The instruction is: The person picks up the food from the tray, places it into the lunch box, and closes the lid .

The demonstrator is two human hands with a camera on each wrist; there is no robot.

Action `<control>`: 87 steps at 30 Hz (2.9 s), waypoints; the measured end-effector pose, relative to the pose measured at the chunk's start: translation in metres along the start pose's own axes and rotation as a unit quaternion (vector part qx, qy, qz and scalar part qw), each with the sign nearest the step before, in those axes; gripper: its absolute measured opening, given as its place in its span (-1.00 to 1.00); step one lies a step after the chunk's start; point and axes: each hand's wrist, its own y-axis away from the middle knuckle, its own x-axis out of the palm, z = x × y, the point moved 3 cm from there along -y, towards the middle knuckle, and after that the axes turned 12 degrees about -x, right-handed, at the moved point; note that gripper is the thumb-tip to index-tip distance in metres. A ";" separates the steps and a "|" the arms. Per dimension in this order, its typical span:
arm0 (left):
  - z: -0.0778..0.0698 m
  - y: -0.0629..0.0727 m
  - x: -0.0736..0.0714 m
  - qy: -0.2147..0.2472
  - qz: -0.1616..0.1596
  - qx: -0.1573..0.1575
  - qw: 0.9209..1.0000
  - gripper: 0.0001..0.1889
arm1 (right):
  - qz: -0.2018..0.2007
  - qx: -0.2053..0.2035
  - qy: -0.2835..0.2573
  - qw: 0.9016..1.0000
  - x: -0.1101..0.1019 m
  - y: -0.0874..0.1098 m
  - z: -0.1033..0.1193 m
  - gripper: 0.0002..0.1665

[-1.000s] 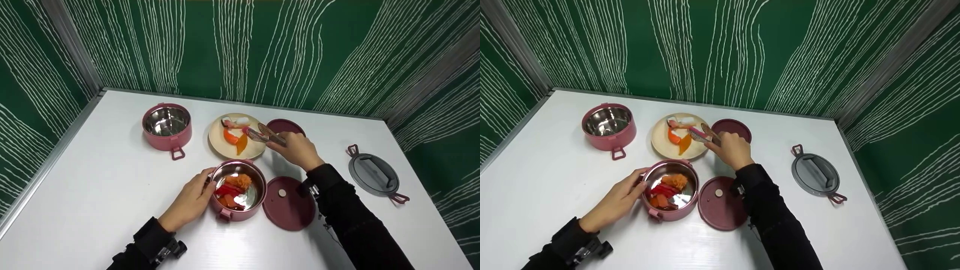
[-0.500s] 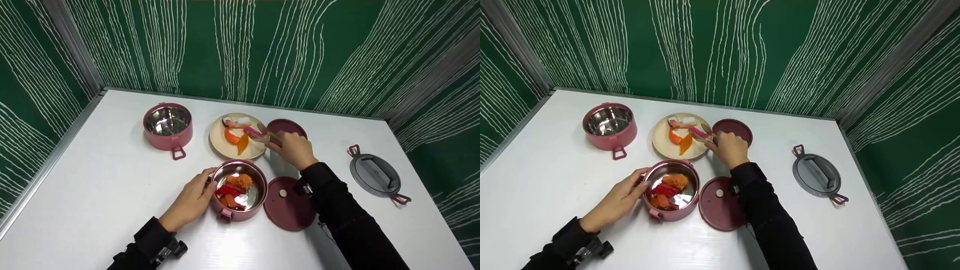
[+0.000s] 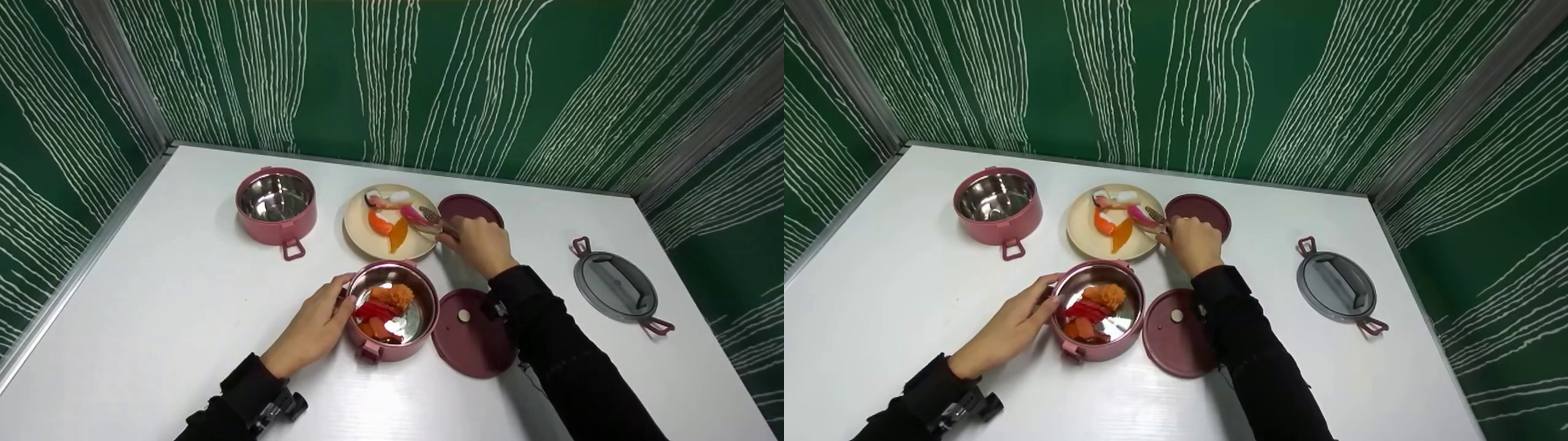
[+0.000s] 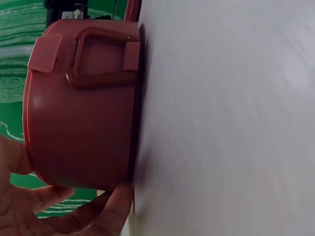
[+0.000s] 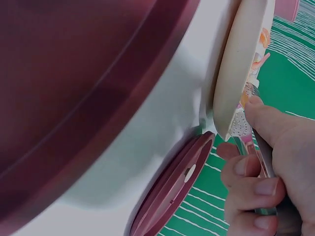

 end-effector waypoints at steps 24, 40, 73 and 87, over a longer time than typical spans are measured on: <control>0.001 -0.001 0.001 0.002 0.001 0.005 1.000 -0.61 | -0.006 0.003 -0.032 0.999 -0.002 0.008 -0.008 -0.63; 0.002 -0.001 0.001 0.004 0.004 -0.001 1.000 -0.61 | -0.019 -0.020 -0.069 0.997 -0.012 0.022 -0.009 -0.59; 0.003 -0.001 0.001 -0.001 -0.005 -0.010 1.000 -0.61 | -0.025 -0.047 -0.088 0.995 -0.037 0.065 0.018 -0.69; 0.004 -0.002 0.003 0.006 0.000 -0.006 1.000 -0.61 | -0.035 -0.061 -0.096 0.993 -0.052 0.075 0.023 -0.67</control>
